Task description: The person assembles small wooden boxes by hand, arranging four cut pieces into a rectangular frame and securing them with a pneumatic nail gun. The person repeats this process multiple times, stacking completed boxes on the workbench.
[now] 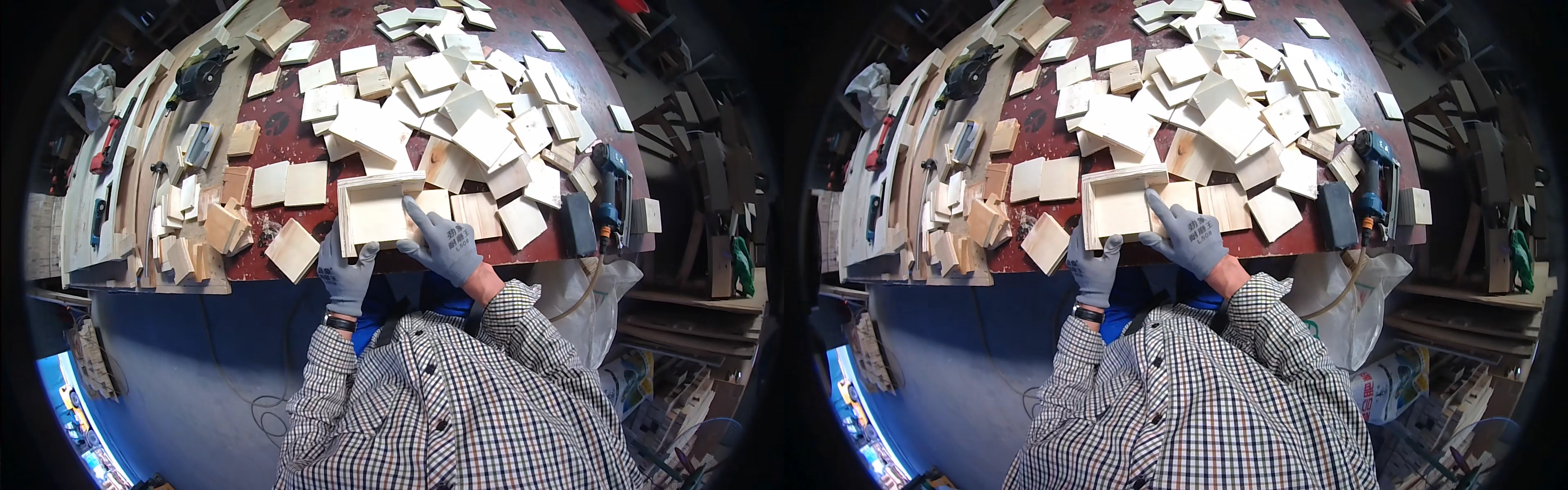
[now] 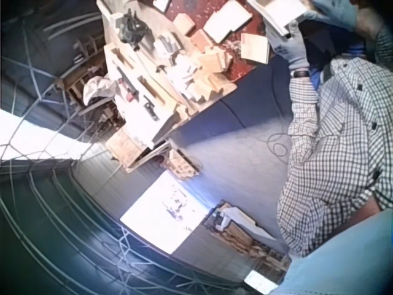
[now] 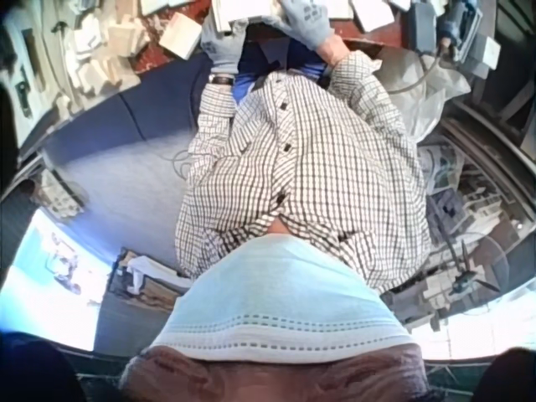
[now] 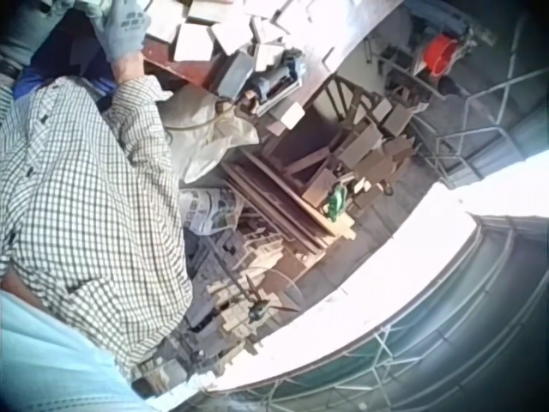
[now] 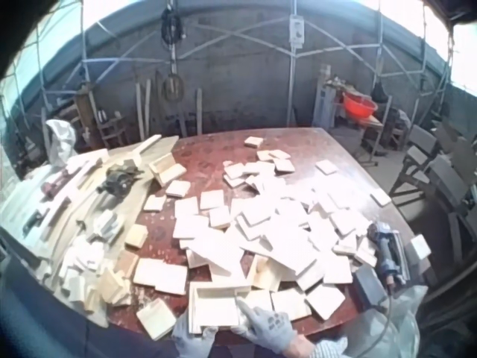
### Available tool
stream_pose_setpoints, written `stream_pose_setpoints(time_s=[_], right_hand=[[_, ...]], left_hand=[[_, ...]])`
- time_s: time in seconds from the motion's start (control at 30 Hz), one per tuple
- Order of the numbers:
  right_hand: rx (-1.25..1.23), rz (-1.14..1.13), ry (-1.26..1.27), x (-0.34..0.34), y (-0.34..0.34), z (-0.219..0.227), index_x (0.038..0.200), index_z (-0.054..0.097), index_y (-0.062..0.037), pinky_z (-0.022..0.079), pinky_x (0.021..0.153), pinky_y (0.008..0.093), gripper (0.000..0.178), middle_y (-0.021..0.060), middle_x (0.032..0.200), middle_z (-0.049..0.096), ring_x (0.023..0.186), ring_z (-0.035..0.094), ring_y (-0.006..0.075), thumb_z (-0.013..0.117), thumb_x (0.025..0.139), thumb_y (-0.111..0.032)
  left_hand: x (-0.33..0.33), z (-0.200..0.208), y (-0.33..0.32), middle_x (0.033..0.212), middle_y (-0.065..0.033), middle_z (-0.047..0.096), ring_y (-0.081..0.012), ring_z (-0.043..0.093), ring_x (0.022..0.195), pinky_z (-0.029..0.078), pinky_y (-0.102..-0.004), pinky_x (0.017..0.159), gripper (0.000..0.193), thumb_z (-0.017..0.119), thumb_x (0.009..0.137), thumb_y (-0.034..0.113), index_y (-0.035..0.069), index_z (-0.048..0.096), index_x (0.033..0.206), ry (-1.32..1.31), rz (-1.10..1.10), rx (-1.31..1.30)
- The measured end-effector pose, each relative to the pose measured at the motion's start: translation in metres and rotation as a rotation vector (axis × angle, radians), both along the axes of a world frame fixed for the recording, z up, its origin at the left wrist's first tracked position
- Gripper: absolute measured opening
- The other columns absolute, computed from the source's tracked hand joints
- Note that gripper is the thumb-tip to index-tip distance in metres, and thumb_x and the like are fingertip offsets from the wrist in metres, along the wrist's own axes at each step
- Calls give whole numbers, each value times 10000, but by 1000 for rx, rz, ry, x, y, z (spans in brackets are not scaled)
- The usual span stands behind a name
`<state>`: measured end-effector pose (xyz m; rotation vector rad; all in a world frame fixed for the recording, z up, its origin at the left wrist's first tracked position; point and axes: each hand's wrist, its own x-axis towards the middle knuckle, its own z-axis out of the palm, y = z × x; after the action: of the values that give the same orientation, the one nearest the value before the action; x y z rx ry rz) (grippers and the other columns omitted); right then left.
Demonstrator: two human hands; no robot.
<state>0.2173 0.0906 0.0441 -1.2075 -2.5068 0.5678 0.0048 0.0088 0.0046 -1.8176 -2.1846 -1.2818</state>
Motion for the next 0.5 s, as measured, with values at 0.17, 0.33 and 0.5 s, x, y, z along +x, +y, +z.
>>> stream_pose_setpoints(time_s=[0.17, 0.33, 0.5], right_hand=[[21, -8, 2, 0, 0, -3, 1616, 401, -117, 554, 615, 414, 827, 98, 855, 642, 694, 681, 269, 626, 990, -609], [50, -33, 115, -1, 0, -13, 1615, 395, -100, 557, 601, 433, 849, 118, 862, 670, 670, 691, 301, 642, 981, -608], [60, -22, 140, -3, 1, -12, 1600, 401, -63, 566, 603, 439, 880, 160, 905, 706, 685, 715, 327, 659, 966, -617]], left_hand=[[1, -2, -1, 1057, -207, 690, -409, 698, 945, 565, -471, 800, 738, 643, 981, 637, -24, 630, 1309, -30, -3, 8], [0, -3, -2, 1074, -203, 701, -405, 702, 957, 565, -469, 825, 733, 656, 976, 634, -24, 645, 1299, -94, -6, -21], [3, 6, -2, 1104, -211, 711, -410, 705, 989, 568, -460, 856, 718, 692, 964, 608, -25, 651, 1298, -101, -4, 14]])
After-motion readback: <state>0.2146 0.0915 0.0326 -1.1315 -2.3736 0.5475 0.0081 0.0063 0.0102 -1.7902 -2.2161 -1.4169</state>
